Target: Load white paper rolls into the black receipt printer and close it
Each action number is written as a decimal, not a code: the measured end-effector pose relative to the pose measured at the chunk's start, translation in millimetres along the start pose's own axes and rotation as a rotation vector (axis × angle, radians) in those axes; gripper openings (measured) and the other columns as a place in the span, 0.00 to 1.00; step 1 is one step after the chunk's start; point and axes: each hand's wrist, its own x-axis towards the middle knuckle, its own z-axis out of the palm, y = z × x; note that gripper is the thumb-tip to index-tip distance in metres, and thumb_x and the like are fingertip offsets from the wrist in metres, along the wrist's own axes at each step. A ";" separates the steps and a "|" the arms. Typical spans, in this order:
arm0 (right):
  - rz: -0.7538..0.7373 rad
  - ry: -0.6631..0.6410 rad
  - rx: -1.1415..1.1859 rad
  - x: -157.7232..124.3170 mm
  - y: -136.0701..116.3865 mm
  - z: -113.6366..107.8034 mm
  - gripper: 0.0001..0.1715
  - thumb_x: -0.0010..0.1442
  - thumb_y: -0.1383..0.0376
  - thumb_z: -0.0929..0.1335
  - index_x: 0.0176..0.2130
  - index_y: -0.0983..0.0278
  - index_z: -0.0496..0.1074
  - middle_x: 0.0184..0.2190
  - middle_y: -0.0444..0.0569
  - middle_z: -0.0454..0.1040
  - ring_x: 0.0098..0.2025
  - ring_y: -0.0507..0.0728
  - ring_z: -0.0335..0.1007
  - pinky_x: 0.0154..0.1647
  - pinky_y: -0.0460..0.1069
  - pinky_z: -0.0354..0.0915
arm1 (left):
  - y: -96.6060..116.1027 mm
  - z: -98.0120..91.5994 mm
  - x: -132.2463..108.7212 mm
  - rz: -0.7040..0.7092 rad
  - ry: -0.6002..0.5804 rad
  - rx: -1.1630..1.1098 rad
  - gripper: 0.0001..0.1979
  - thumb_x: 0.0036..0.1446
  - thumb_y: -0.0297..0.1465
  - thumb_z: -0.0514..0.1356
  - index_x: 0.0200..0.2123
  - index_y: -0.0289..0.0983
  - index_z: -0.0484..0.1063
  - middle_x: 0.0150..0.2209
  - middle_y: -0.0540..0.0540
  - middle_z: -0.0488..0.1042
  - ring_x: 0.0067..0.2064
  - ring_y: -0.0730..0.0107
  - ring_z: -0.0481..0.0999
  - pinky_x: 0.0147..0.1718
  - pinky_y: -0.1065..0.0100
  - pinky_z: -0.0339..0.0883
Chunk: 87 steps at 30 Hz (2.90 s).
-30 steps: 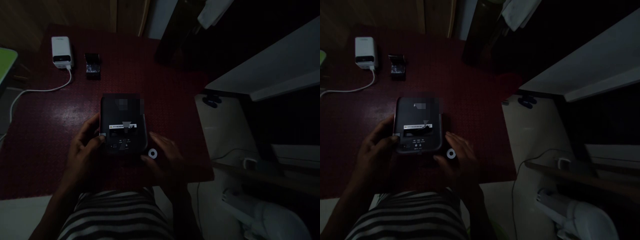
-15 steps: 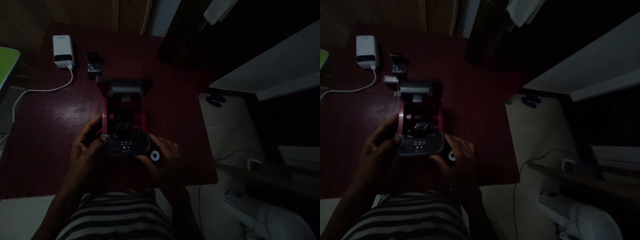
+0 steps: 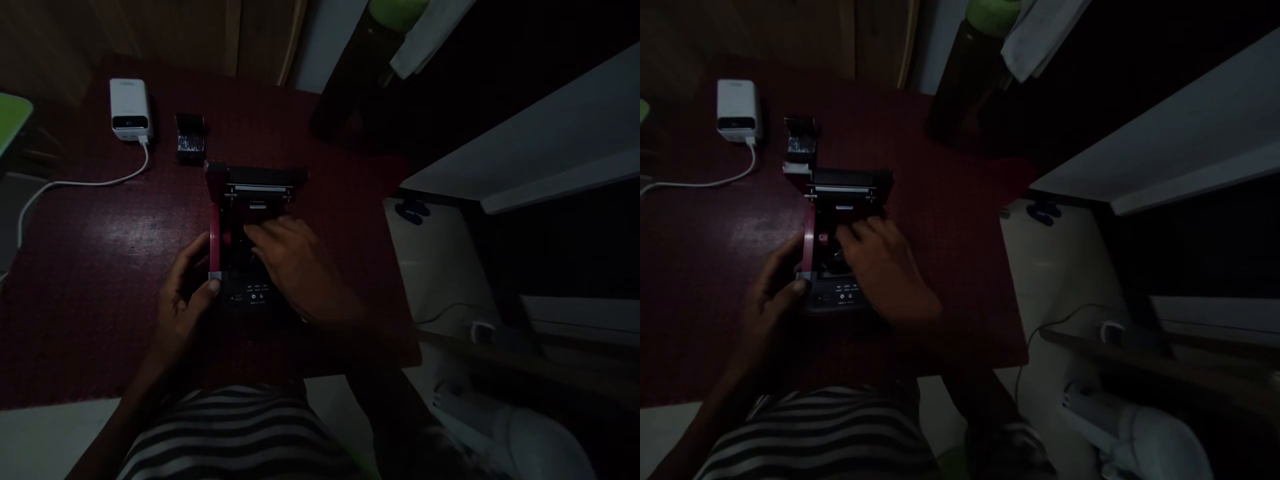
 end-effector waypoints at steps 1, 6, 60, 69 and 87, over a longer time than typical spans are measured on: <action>0.011 -0.098 -0.036 9.7 -3.1 -0.8 0.19 0.77 0.77 0.65 0.56 0.66 0.82 0.52 0.58 0.88 0.55 0.66 0.84 0.58 0.61 0.75 | -1.7 -0.5 0.4 0.005 -0.005 -0.002 0.30 0.70 0.42 0.69 0.73 0.47 0.74 0.72 0.44 0.76 0.72 0.45 0.76 0.69 0.49 0.75; 0.053 -0.300 -0.134 34.2 -13.9 -2.4 0.20 0.76 0.77 0.64 0.56 0.66 0.81 0.48 0.59 0.87 0.49 0.66 0.86 0.48 0.56 0.76 | -5.7 -2.4 2.0 0.012 -0.027 -0.024 0.32 0.70 0.43 0.69 0.74 0.45 0.72 0.73 0.41 0.74 0.74 0.42 0.74 0.74 0.43 0.69; 0.385 0.261 0.557 -155.5 22.9 45.9 0.18 0.66 0.68 0.74 0.54 0.56 0.81 0.53 0.54 0.88 0.54 0.65 0.88 0.55 0.61 0.82 | -13.2 -2.4 3.2 0.026 0.001 -0.037 0.30 0.69 0.44 0.70 0.72 0.51 0.75 0.72 0.47 0.75 0.70 0.46 0.77 0.61 0.55 0.79; -0.057 0.126 0.115 -47.3 8.8 -39.3 0.20 0.74 0.71 0.66 0.61 0.59 0.77 0.55 0.55 0.85 0.55 0.67 0.82 0.63 0.66 0.74 | -4.0 -2.2 0.0 -0.011 -0.045 -0.031 0.33 0.71 0.45 0.68 0.75 0.48 0.71 0.73 0.42 0.74 0.73 0.42 0.74 0.70 0.45 0.72; 0.109 -0.392 -0.046 41.9 -5.6 -5.5 0.19 0.74 0.75 0.67 0.53 0.62 0.85 0.46 0.55 0.89 0.46 0.63 0.86 0.44 0.53 0.73 | -8.3 -5.2 3.3 -0.009 -0.054 -0.024 0.34 0.69 0.42 0.69 0.75 0.46 0.70 0.73 0.40 0.73 0.76 0.41 0.70 0.77 0.40 0.62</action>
